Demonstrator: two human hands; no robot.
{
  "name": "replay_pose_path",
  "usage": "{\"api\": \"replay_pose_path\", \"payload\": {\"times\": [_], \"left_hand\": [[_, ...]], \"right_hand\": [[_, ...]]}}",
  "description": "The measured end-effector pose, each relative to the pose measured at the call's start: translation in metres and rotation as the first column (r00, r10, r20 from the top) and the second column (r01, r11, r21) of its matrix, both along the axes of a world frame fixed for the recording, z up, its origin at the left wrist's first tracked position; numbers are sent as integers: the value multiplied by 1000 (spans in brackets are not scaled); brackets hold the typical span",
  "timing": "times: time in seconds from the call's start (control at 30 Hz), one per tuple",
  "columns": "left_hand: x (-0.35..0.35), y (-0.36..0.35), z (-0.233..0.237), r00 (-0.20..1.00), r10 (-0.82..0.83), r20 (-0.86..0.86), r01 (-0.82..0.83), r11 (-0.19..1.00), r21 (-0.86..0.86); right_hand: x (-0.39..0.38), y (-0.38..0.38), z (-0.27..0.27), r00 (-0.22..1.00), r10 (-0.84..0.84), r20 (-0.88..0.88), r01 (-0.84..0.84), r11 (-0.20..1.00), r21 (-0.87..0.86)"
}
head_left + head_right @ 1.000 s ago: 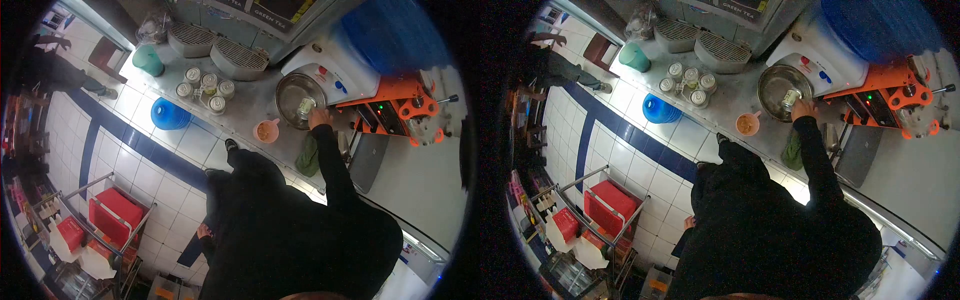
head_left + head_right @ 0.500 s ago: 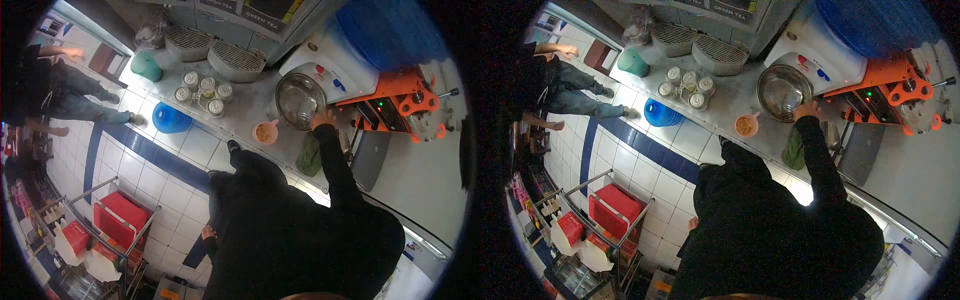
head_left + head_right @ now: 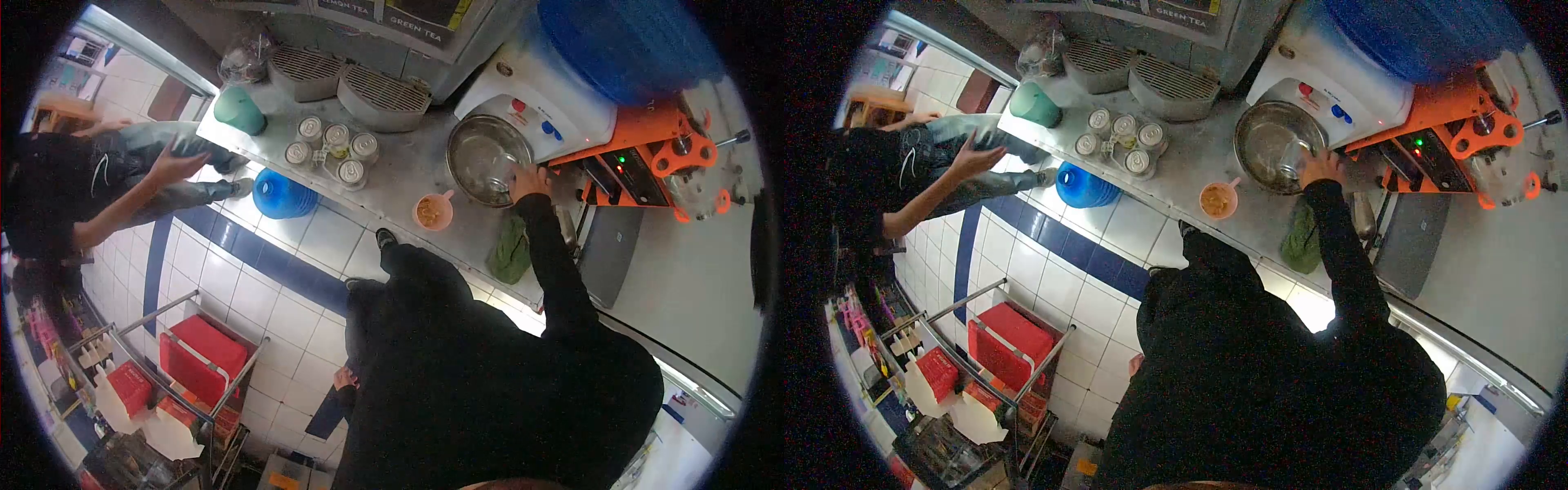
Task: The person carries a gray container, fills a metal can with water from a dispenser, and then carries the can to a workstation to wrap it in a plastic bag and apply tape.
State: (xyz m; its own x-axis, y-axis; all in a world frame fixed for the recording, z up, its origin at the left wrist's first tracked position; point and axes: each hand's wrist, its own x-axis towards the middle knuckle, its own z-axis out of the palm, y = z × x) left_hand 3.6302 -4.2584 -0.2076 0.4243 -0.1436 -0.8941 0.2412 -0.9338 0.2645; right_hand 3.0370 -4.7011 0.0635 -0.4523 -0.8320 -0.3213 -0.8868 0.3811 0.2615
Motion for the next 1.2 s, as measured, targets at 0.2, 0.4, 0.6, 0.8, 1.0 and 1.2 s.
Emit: {"api": "replay_pose_path", "payload": {"times": [0.2, 0.4, 0.6, 0.8, 1.0, 1.2], "left_hand": [[1, 9, 15, 998, -40, -51, 31, 984, -174], [-12, 37, 0, 994, -9, -110, -9, 986, -166], [-19, 58, 0, 990, 97, -99, -108, 989, -105], [-22, 97, 7, 971, 183, -155, -207, 966, -158], [-26, 133, 5, 972, 156, -175, -193, 955, -223], [-65, 137, -20, 525, -725, 446, 824, 565, -51]], "right_hand": [[-9, 0, -12, 998, -32, -50, 37, 993, 109], [3, 9, -8, 997, 56, 49, -56, 998, 7], [5, 14, -9, 994, 12, -106, 9, 981, 193], [20, 13, -19, 992, 112, 60, -110, 993, -41], [10, -13, -10, 998, 7, -63, 0, 994, 109], [19, -14, 0, 995, -46, -91, 56, 992, 113]]}}
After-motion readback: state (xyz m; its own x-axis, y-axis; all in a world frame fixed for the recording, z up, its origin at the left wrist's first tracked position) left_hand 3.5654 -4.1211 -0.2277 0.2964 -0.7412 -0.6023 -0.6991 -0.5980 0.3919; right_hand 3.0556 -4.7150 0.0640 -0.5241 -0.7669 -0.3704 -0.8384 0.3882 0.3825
